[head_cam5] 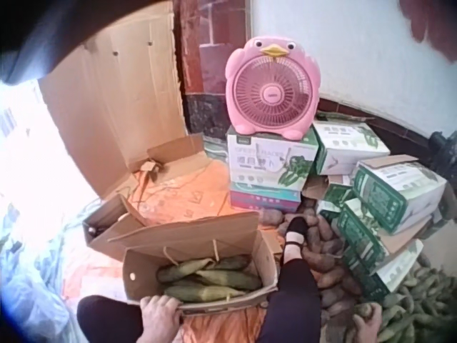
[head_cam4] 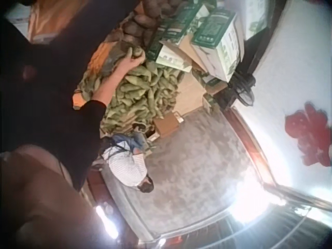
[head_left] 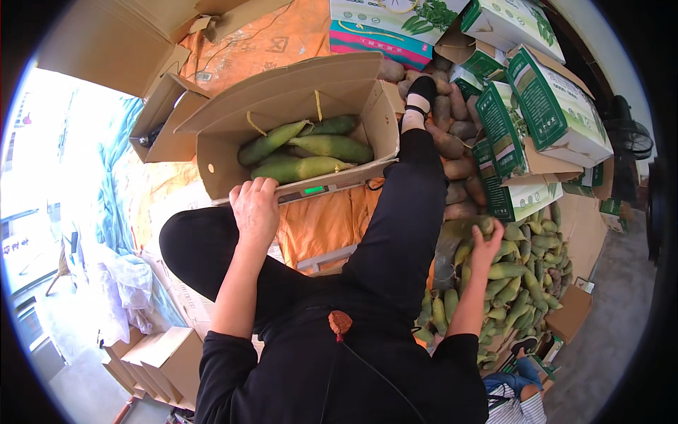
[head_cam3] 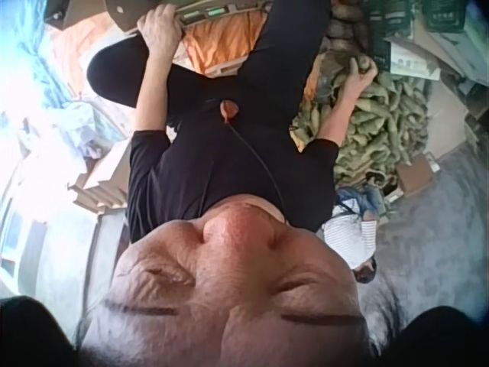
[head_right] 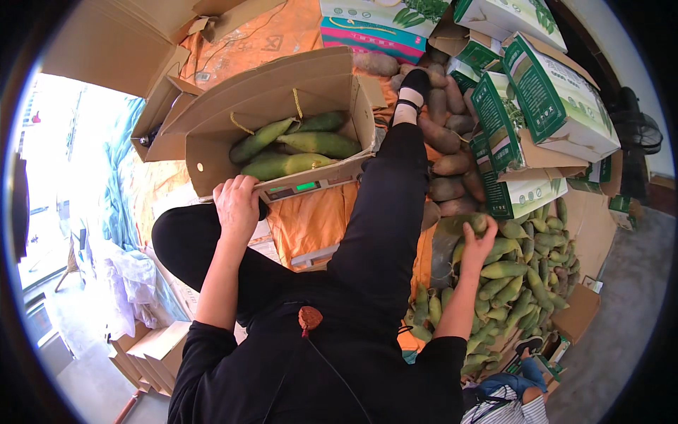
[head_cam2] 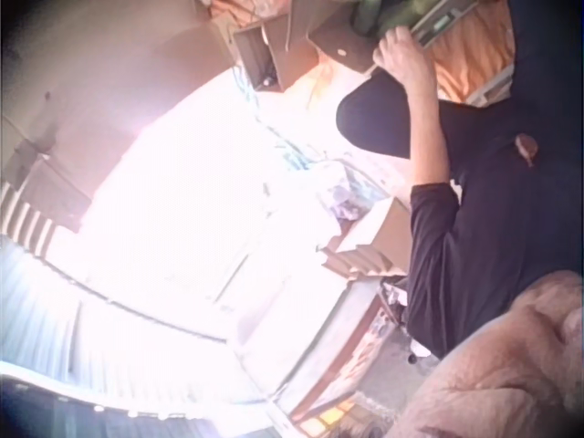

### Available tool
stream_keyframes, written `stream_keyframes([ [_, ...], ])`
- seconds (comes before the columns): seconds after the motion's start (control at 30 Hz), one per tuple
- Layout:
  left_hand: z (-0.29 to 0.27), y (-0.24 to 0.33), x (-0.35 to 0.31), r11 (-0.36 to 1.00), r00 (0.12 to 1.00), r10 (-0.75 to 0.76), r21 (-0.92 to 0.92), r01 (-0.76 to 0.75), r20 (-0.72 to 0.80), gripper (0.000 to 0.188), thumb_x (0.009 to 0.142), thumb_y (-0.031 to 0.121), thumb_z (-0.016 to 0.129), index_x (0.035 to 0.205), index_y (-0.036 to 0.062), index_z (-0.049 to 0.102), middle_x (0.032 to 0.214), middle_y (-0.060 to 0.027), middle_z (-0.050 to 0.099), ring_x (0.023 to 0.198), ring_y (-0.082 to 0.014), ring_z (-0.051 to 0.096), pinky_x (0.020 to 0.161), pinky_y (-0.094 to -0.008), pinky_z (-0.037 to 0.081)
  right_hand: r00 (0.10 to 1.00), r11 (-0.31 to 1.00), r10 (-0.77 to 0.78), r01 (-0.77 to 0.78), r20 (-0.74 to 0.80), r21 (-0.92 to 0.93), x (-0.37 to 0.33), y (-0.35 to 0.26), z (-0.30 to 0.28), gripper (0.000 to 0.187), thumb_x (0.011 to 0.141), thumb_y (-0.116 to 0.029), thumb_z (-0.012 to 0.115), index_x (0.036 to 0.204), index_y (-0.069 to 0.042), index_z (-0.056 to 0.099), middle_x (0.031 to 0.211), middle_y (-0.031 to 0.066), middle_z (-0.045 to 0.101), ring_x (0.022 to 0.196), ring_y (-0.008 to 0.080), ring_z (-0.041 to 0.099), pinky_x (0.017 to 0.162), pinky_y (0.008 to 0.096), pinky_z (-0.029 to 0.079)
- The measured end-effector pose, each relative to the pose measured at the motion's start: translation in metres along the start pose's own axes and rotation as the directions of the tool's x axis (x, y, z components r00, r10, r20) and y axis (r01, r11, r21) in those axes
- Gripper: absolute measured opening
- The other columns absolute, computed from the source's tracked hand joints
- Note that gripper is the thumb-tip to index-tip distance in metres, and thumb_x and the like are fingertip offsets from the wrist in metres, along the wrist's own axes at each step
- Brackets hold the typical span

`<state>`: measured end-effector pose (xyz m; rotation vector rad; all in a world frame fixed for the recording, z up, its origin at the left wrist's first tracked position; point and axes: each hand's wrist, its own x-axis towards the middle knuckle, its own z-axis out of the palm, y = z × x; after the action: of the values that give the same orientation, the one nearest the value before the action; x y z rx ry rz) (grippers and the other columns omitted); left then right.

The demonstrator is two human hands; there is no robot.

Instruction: The recorder is sitting on the floor sorting long green vegetables into cardboard boxes, occasionally using a scale to weigh the boxes.

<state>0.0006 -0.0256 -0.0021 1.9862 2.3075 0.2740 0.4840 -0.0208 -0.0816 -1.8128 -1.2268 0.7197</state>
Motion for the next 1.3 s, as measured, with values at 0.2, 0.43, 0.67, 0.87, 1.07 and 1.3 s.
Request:
stream_keyframes([
  [0.2,0.000,-0.002,-0.002,1.000,1.000,0.004,0.012,-0.004,-0.016,0.011,0.075,0.012,0.066,0.085,0.0110,0.061,0.083,-0.0041,0.060,0.087,-0.0240,0.057,0.086,-0.0406,0.039,0.956,0.921,-0.257,0.287,-0.143,0.262,0.037,-0.156,-0.006,0.052,0.082,0.001,0.066,0.127,0.002,0.041,0.124,0.0119,0.051,0.113,0.0213,0.051,0.099,0.0341,0.041],
  [0.43,0.001,-0.003,-0.005,1.000,0.999,0.013,0.006,-0.013,-0.031,0.012,0.074,0.012,0.067,0.083,0.0106,0.060,0.083,-0.0042,0.060,0.087,-0.0244,0.057,0.085,-0.0411,0.039,0.902,0.575,-0.431,0.278,-0.003,0.770,0.045,-0.264,0.055,0.044,0.084,-0.001,0.064,0.123,0.000,0.044,0.123,0.0154,0.053,0.112,0.0237,0.054,0.098,0.0367,0.043],
  [0.67,0.003,-0.001,-0.003,0.999,0.999,0.041,0.031,-0.041,-0.011,0.011,0.074,0.010,0.065,0.084,0.0104,0.060,0.084,-0.0046,0.060,0.086,-0.0249,0.058,0.082,-0.0411,0.040,0.841,0.674,-0.144,-0.302,0.521,0.674,0.044,-0.262,0.167,0.042,0.083,-0.010,0.069,0.119,-0.001,0.048,0.113,0.0094,0.058,0.097,0.0163,0.058,0.081,0.0318,0.051],
  [0.87,-0.001,0.000,-0.007,0.997,0.999,0.035,0.068,-0.036,0.007,0.011,0.077,0.012,0.063,0.087,0.0102,0.061,0.086,-0.0049,0.062,0.086,-0.0248,0.058,0.082,-0.0413,0.040,0.928,0.850,-0.186,-0.014,0.324,0.527,0.077,-0.202,0.133,0.032,0.084,-0.012,0.067,0.112,-0.002,0.056,0.106,0.0073,0.062,0.094,0.0134,0.058,0.077,0.0264,0.048],
  [1.07,0.002,0.002,-0.001,0.996,0.999,0.046,0.072,-0.047,0.011,0.013,0.078,0.011,0.063,0.091,0.0090,0.061,0.088,-0.0065,0.061,0.088,-0.0267,0.058,0.086,-0.0425,0.040,0.957,0.965,0.209,-0.235,0.200,0.116,0.076,-0.059,0.062,0.022,0.083,-0.012,0.068,0.102,-0.003,0.063,0.092,0.0041,0.065,0.083,0.0114,0.059,0.073,0.0267,0.048],
  [1.3,0.000,0.000,-0.002,0.994,0.999,0.031,0.103,-0.032,0.017,0.012,0.081,0.012,0.060,0.092,0.0075,0.061,0.089,-0.0076,0.061,0.089,-0.0273,0.058,0.086,-0.0423,0.040,0.739,0.747,0.663,-0.664,0.118,-0.038,0.003,0.097,0.065,0.043,0.077,-0.015,0.074,0.113,-0.005,0.054,0.099,0.0050,0.060,0.085,0.0175,0.058,0.067,0.0335,0.048],
])
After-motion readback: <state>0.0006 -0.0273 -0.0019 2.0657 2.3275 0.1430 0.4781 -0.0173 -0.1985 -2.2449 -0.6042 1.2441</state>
